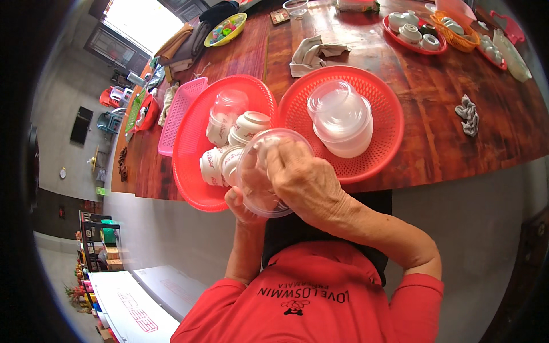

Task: The person wipes clear plastic bowls and white ceramic cups with a white cloth. They handle the items one at a time, wiping the exterior and interior surfaces, then placing them into red plastic baskets on a wooden table.

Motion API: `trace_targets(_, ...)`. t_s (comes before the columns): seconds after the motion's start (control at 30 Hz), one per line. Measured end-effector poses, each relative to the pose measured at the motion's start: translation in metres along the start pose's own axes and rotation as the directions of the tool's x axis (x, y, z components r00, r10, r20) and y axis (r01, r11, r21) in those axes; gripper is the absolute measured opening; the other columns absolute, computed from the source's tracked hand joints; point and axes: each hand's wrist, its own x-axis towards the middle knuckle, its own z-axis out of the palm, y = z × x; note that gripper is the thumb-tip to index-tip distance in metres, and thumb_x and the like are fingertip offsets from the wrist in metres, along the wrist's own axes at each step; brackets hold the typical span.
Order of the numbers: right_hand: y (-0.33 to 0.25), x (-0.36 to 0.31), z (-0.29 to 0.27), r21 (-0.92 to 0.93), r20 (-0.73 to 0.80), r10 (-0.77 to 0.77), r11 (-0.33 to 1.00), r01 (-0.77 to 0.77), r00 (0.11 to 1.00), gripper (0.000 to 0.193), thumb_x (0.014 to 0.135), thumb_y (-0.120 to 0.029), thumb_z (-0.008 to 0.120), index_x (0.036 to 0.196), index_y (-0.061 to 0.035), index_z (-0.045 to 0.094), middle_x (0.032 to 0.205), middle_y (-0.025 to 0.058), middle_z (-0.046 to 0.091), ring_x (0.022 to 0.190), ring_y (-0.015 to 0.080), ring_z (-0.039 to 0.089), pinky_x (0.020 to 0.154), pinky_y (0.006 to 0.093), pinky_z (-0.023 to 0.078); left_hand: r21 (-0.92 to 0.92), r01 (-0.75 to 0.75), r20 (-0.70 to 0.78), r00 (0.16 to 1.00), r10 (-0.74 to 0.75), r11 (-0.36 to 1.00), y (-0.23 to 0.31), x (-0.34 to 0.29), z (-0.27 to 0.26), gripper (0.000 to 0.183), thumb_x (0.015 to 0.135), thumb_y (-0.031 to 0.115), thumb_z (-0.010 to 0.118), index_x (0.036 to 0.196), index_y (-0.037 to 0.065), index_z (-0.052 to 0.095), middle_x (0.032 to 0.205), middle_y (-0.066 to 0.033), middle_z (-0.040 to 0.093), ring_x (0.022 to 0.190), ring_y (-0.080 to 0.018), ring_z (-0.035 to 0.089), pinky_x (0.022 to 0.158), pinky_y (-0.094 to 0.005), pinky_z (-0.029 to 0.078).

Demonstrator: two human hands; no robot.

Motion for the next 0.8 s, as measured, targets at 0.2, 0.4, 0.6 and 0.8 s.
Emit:
trace_targets(0.2, -0.003, 0.006, 0.014, 0.322, -0.222, -0.046, 0.939, 0.118, 0.974, 0.028, 0.077, -0.003, 0.06, 0.104, 0.0001, 0.058, 0.1, 0.0161, 0.055, 0.093, 0.0344, 0.059, 0.074, 0.0397, 0.054, 0.17, -0.04, 0.085, 0.996, 0.026, 0.985, -0.005, 0.0, -0.005, 0.098, 0.075, 0.057, 0.06, 0.147, 0.002, 0.022, 0.146, -0.0178, 0.033, 0.131, -0.0323, 0.04, 0.106, -0.0427, 0.037)
trace_targets(0.4, 0.005, -0.002, -0.002, 0.769, 0.094, -0.267, 0.631, 0.101, 0.959, 0.033, 0.072, -0.01, 0.065, 0.103, -0.0036, 0.058, 0.095, 0.0146, 0.054, 0.091, 0.0341, 0.058, 0.073, 0.0439, 0.048, 0.316, -0.124, 0.129, 0.988, 0.086, 0.941, -0.006, 0.004, -0.011, 0.102, 0.074, 0.07, 0.05, 0.146, 0.004, 0.022, 0.139, -0.0207, 0.038, 0.118, -0.037, 0.051, 0.091, -0.0458, 0.048)
trace_targets(0.6, 0.007, -0.01, 0.001, 0.253, -0.091, -0.381, 0.885, 0.391, 0.92, 0.031, 0.072, -0.014, 0.067, 0.102, -0.0049, 0.062, 0.091, 0.005, 0.058, 0.09, 0.0222, 0.058, 0.079, 0.0356, 0.045, 0.067, 0.02, 0.041, 0.999, -0.023, 0.998, 0.008, 0.005, -0.005, 0.098, 0.071, 0.04, 0.073, 0.144, 0.0, 0.022, 0.128, -0.0218, 0.047, 0.11, -0.0341, 0.058, 0.089, -0.0416, 0.052)
trace_targets(0.8, 0.027, -0.019, 0.012, 0.249, -0.164, -0.275, 0.918, 0.309, 0.947, 0.029, 0.07, -0.013, 0.071, 0.098, -0.008, 0.065, 0.087, 0.0041, 0.058, 0.087, 0.0222, 0.058, 0.074, 0.0352, 0.046, 0.153, 0.047, -0.03, 0.999, -0.043, 0.987, 0.004, 0.011, -0.012, 0.107, 0.068, 0.043, 0.079, 0.149, 0.009, 0.017, 0.136, -0.0161, 0.042, 0.119, -0.0352, 0.052, 0.097, -0.0442, 0.047)
